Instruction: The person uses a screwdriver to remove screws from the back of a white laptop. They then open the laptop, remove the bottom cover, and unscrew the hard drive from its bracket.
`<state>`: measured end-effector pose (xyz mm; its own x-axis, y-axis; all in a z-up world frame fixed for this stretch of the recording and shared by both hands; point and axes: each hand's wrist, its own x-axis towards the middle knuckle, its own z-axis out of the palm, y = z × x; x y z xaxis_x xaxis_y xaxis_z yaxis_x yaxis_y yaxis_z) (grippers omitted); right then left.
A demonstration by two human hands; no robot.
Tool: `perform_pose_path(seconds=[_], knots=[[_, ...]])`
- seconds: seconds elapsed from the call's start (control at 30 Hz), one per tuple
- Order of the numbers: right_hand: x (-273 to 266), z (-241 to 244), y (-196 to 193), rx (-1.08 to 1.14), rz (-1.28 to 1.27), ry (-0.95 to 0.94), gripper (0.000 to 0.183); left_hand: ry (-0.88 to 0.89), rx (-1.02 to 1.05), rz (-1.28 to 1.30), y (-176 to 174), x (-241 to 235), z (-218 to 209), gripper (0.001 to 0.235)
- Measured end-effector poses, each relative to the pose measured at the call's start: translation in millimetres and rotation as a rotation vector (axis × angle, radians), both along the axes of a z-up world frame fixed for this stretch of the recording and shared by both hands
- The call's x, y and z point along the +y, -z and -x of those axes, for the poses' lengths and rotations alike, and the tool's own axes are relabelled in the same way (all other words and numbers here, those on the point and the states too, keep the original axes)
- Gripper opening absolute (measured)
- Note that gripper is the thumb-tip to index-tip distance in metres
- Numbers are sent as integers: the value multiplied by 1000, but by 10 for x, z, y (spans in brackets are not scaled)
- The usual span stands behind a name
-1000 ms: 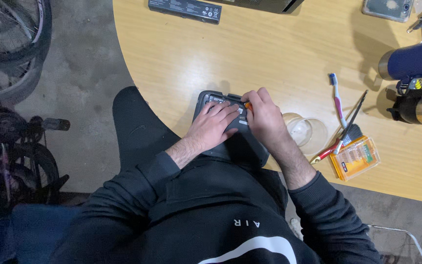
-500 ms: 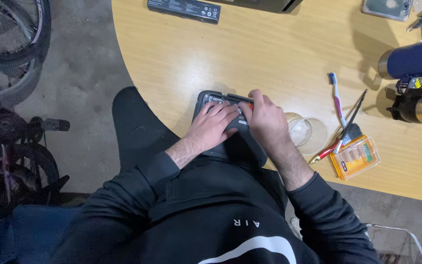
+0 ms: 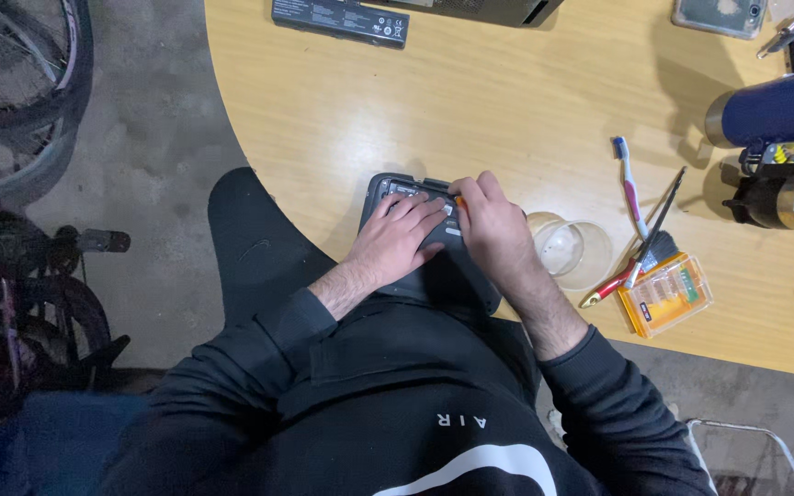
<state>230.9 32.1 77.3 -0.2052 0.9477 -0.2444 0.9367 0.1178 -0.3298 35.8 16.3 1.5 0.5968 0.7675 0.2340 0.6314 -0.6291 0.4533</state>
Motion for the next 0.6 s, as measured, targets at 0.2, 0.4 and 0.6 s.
perform_pose_path(seconds=[0.2, 0.4, 0.6], knots=[[-59, -44, 121, -36, -49, 36, 28, 8, -32, -30, 14, -8, -4, 48], [-70, -87, 174, 123, -46, 41, 24, 8, -26, -55, 48, 2, -1, 48], [-181, -158, 409, 108, -149, 93, 27, 12, -27, -54, 34, -1, 1, 48]])
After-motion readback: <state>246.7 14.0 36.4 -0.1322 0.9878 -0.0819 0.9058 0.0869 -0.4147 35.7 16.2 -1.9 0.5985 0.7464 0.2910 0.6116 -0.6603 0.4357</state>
